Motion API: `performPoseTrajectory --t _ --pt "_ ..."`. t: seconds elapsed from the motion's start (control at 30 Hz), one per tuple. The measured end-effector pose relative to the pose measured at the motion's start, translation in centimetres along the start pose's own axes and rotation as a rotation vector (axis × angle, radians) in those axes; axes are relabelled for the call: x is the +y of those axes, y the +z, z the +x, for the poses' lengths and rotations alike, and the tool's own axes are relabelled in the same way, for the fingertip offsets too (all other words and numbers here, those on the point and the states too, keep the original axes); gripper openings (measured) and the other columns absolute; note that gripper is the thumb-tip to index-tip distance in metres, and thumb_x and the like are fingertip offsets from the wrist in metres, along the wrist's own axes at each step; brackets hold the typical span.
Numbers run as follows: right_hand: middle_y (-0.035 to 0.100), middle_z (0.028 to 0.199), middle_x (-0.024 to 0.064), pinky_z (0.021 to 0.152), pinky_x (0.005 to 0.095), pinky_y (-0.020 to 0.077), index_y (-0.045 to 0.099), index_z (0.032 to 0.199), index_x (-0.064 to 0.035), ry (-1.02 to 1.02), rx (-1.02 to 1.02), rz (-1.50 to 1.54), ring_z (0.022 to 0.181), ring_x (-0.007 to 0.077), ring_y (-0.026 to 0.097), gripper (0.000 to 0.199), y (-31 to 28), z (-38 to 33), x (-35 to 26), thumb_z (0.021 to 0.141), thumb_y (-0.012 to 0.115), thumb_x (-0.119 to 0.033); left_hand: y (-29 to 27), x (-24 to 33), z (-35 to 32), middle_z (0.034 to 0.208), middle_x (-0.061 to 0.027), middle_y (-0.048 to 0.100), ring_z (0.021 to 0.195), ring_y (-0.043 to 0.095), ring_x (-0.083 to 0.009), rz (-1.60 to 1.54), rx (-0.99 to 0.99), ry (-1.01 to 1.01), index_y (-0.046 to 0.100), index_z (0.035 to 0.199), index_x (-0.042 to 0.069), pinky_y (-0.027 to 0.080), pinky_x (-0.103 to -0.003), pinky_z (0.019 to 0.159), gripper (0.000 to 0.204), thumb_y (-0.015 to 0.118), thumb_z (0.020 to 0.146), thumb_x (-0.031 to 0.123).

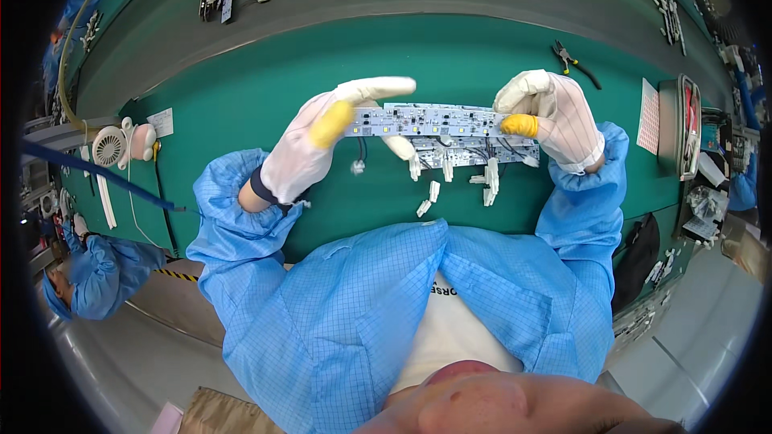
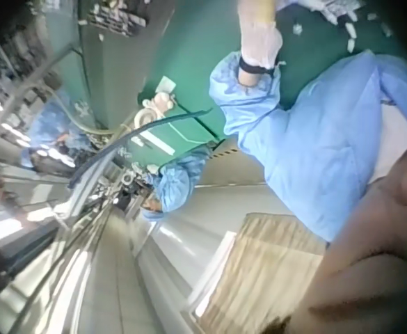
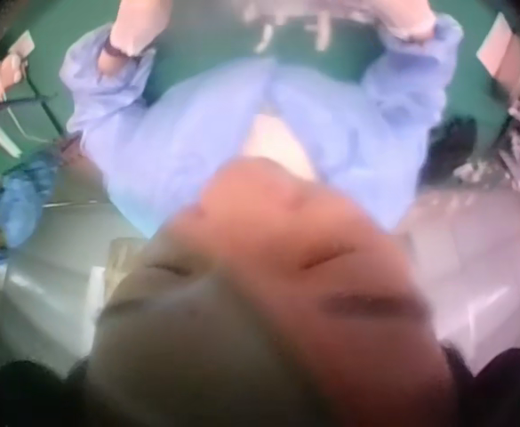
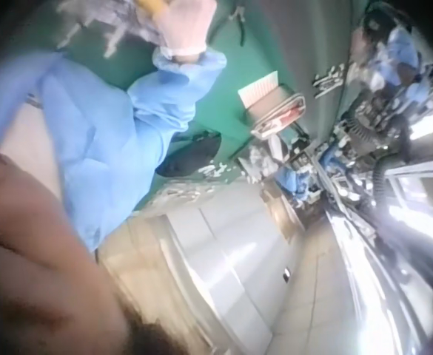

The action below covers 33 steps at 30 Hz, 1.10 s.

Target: The worker is assembling and inspecting strips of LEDs or electronic components on a workbench.

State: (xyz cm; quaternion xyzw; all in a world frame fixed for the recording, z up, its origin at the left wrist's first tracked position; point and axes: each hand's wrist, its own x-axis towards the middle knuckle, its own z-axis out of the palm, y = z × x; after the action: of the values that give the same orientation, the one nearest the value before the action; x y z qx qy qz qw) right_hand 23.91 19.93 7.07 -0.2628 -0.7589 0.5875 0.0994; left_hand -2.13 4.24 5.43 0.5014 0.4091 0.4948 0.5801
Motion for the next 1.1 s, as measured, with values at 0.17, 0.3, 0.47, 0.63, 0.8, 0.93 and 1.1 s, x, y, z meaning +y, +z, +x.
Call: performPoseTrajectory --t 0.17,0.3,0.47,0.63,0.8,0.93,1.1 --pt "0.062 0.089 0.0081 0.071 0.0300 0.0529 0.049 0.124 -0.0054 -0.131 0.057 -0.156 0.080 0.0175 0.062 0.087 0.4 0.8 0.7 0.057 0.069 -0.056 -1.2 -0.7 0.7 0.074 -0.0092 0.065 0.070 0.060 -0.0232 0.664 0.113 0.114 0.056 0.116 0.004 0.048 -0.031 0.070 0.035 0.045 0.083 0.008" --pt "0.062 0.106 0.0135 0.077 0.0381 0.0527 0.048 0.124 -0.0079 -0.141 0.013 -0.699 0.089 0.0301 0.063 0.072 0.3 0.7 1.2 0.066 0.069 -0.045 -1.8 -2.6 1.0 0.074 -0.0102 0.063 0.053 0.051 -0.0199 0.762 0.266 -0.006 0.060 0.111 0.008 0.043 -0.032 0.054 0.039 0.042 0.080 -0.007" --pt "0.066 0.092 0.0134 0.071 0.0313 0.0525 0.051 0.121 -0.0052 -0.024 -0.065 -0.675 0.080 0.0247 0.065 0.043 0.0 0.7 -0.3 0.080 0.064 -0.014 -1.8 -2.5 0.9 0.097 -0.0083 0.066 0.088 0.062 -0.0162 0.635 0.323 0.057 0.061 0.111 0.003 0.047 -0.028 0.083 0.035 0.039 0.099 0.027" --pt "0.063 0.078 0.0096 0.062 0.0250 0.0525 0.053 0.114 0.0046 0.088 -0.121 -0.144 0.070 0.0120 0.063 0.037 -0.8 0.2 -0.4 0.086 0.063 -0.018 -1.7 -1.2 1.1 0.098 -0.0090 0.066 0.088 0.062 -0.0161 0.697 0.289 0.086 0.059 0.113 0.002 0.046 -0.028 0.083 0.041 0.037 0.099 0.034" --pt "0.058 0.071 0.0092 0.044 0.0186 0.0489 0.051 0.111 0.0073 0.054 0.056 0.336 0.054 0.0075 0.055 0.041 -1.6 -0.4 -0.4 0.084 0.065 -0.021 -1.2 -0.9 0.0 0.101 -0.0115 0.065 0.088 0.064 -0.0182 0.329 0.317 0.139 0.058 0.116 0.003 0.048 -0.028 0.081 0.032 0.051 0.094 0.025" --pt "0.057 0.071 0.0079 0.042 0.0151 0.0427 0.049 0.114 0.0074 0.055 0.006 0.431 0.049 0.0049 0.051 0.052 -2.3 -1.0 -0.3 0.083 0.068 -0.030 -0.9 -1.0 -0.3 0.106 -0.0107 0.065 0.088 0.064 -0.0155 0.348 0.362 0.307 0.057 0.116 0.000 0.051 -0.027 0.079 0.051 0.070 0.077 0.030" --pt "0.059 0.080 0.0082 0.042 0.0116 0.0350 0.047 0.120 0.0064 -0.042 0.089 0.396 0.044 0.0027 0.047 0.073 -1.8 -0.5 -0.5 0.074 0.074 -0.044 -1.1 -0.1 -0.8 0.101 -0.0088 0.066 0.082 0.065 -0.0147 0.393 0.392 0.342 0.065 0.107 0.004 0.052 -0.025 0.073 0.044 0.075 0.069 0.025"
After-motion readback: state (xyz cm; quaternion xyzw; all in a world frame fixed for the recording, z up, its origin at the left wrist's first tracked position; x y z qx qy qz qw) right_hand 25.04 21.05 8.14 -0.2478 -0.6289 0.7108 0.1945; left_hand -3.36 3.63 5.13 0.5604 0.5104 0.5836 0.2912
